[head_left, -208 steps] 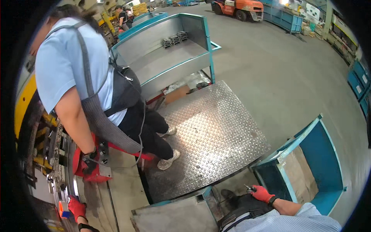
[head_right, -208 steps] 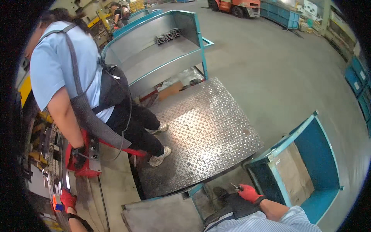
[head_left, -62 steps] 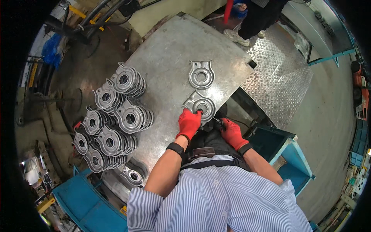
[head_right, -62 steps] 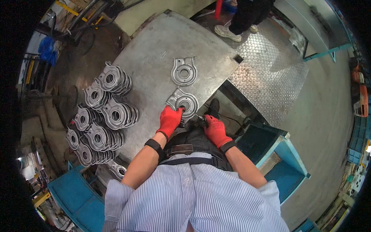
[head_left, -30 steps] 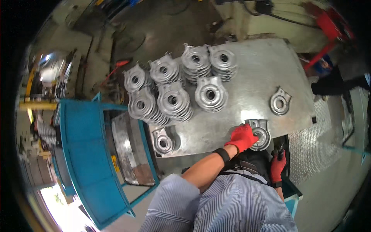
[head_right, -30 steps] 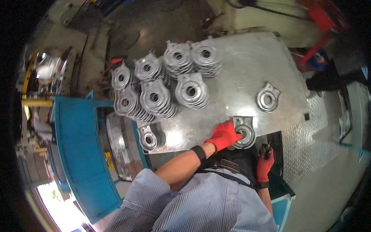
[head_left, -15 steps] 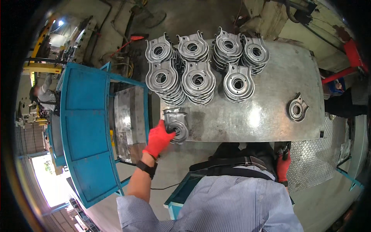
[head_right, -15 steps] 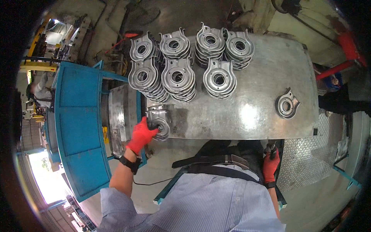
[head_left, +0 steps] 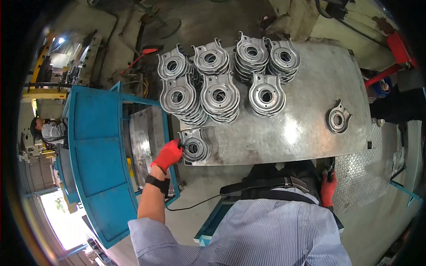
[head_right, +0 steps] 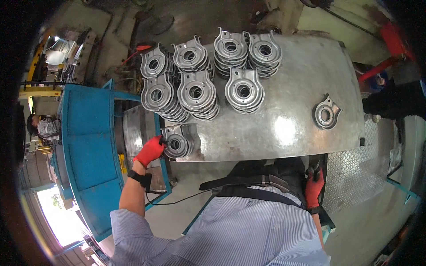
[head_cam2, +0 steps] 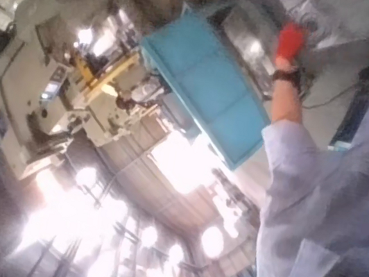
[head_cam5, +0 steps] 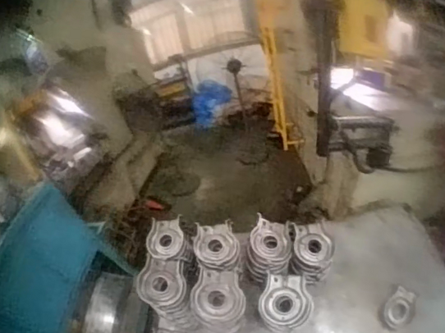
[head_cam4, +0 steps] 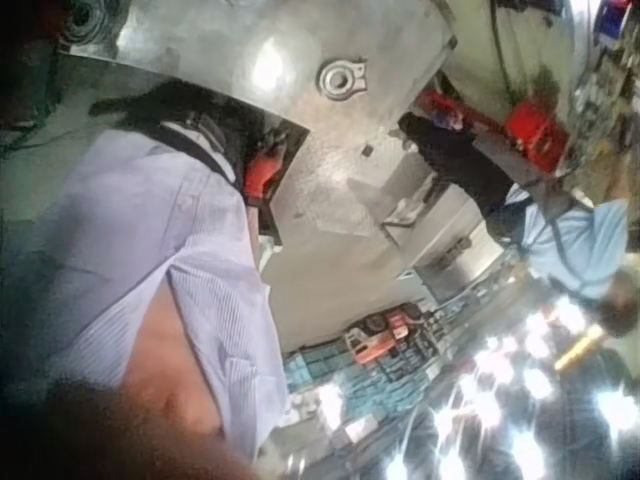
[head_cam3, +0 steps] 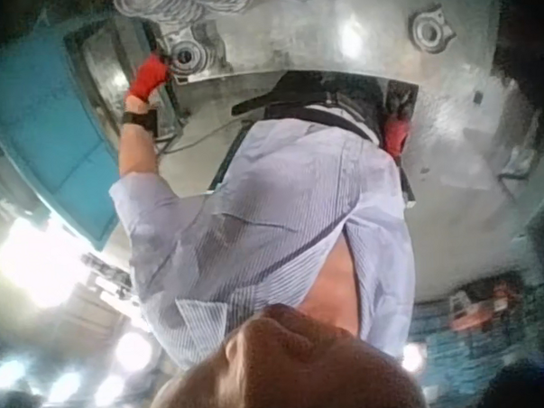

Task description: The recorder uses a marker to label or mark specific points on metal bearing housings on a worktable.

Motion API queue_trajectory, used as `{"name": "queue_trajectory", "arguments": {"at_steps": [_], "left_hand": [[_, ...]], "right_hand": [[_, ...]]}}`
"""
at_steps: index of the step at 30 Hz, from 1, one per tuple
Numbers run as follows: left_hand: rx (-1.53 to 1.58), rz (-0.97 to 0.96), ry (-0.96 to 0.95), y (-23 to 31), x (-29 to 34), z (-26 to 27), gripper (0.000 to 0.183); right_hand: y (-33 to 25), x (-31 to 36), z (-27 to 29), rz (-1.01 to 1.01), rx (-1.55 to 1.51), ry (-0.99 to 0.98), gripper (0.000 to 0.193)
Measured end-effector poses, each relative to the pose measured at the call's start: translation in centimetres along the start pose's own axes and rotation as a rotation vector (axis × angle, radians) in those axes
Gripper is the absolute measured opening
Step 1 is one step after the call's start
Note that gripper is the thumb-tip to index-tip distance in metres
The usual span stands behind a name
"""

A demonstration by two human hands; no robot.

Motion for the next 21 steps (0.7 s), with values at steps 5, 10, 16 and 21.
{"name": "queue_trajectory", "arguments": {"at_steps": [5,10,16,21], "left_hand": [[0.012,0.018,-0.040,0.2,0.9,0.0,0.046],[0.160,0.114,-0.036,-0.2,0.9,-0.4,0.046],[0.265,0.153,-0.135,-0.6,1.3,-1.1,0.044],[-0.037,0.014,0.038,0.3,1.2,-0.5,0.042]], "right_hand": [[-3.0,0.0,0.0,-0.015,-0.107,-0.012,0.026],[-3.1,-0.1,0.3,0.014,-0.101,-0.016,0.023],[-2.1,-0.2,0.6,0.018,-0.105,-0.026,0.025],[-0.5,-0.3,0.1,0.014,-0.072,-0.013,0.025]]}}
Point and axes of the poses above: each hand's wrist, its own x-axis away from the middle knuckle, its own z-axis out of the back of the hand, y = z × x, the point moved 7 cm from there along -x, towards the middle knuckle, and after that the axes turned 1 degree about -y, right-handed, at the moved point
